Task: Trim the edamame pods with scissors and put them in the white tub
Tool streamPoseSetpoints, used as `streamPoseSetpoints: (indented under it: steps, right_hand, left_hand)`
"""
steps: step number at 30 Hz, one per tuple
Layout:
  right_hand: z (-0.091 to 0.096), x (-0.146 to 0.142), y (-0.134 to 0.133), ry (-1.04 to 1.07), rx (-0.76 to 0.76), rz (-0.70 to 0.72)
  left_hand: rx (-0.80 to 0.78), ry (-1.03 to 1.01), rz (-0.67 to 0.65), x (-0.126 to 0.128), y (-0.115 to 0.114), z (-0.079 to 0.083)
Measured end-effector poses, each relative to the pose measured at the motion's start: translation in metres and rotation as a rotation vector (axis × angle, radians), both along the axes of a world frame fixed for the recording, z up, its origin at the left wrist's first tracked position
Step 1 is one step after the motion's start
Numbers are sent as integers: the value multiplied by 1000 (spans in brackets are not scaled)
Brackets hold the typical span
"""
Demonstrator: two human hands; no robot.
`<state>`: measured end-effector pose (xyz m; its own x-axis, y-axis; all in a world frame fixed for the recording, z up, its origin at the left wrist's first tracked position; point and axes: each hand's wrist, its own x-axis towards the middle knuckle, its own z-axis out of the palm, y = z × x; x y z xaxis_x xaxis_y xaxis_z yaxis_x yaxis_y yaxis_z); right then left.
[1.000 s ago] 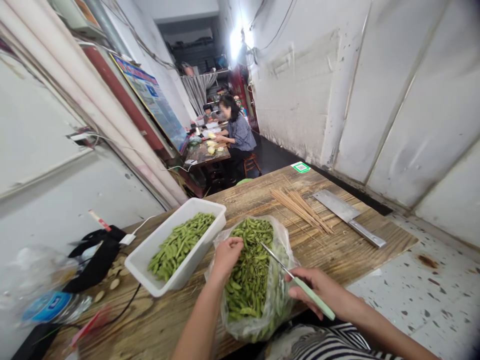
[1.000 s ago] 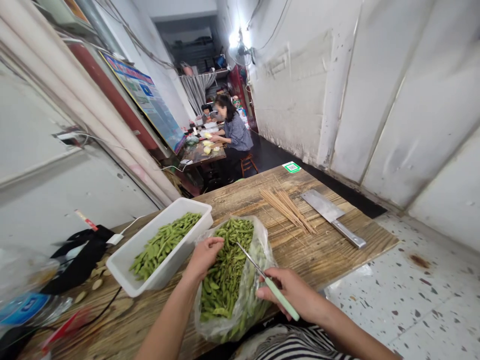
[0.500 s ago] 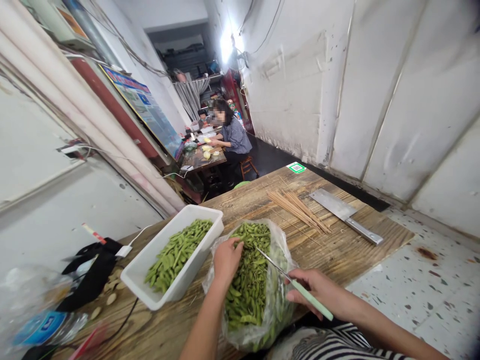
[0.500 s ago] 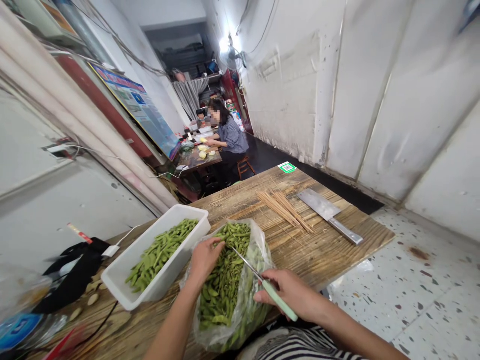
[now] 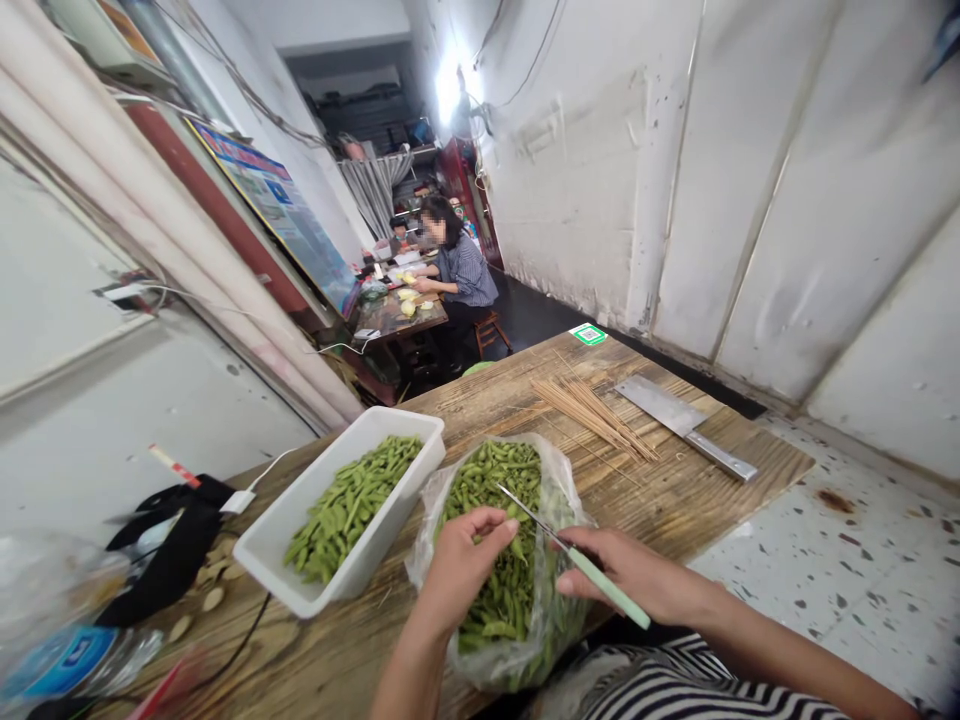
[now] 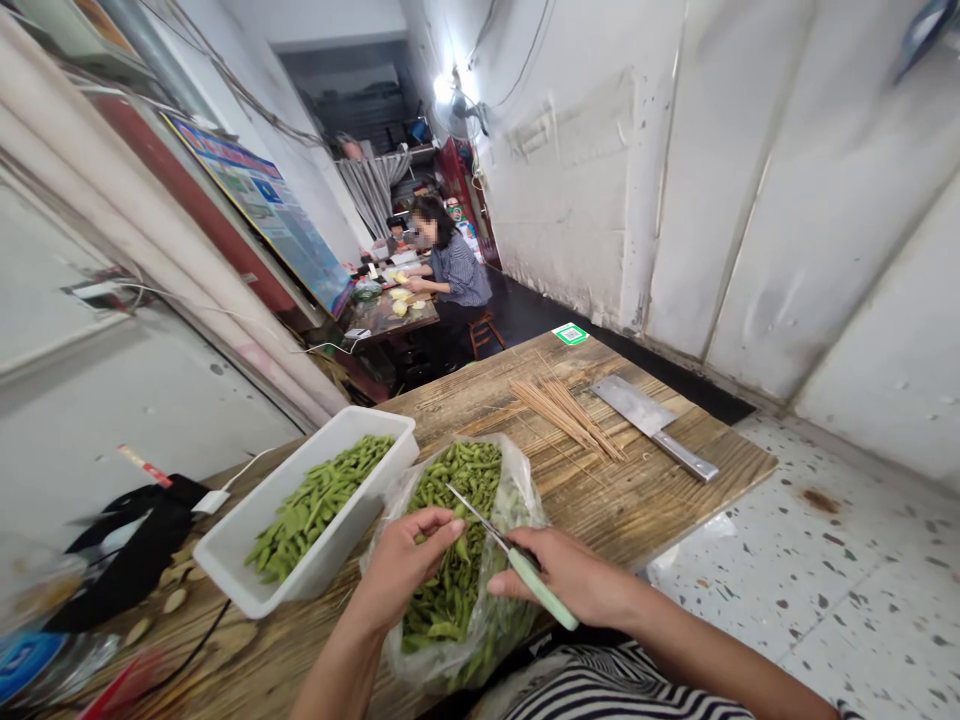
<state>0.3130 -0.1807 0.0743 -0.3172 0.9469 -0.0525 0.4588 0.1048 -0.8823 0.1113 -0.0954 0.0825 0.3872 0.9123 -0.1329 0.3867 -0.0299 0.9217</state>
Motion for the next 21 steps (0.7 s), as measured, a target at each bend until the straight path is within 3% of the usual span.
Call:
streamPoseSetpoints:
  steps: [11, 16, 21]
  right_hand:
    - [6, -1, -3, 58, 27, 100]
    - [-3, -9, -4, 221, -136, 71]
    - [-12, -12, -2, 289, -279, 16]
  left_hand:
    - [-17, -54, 78, 0, -10, -2]
    - [-65, -59, 56, -4, -12, -1]
    - [-225, -197, 82, -4, -12, -4]
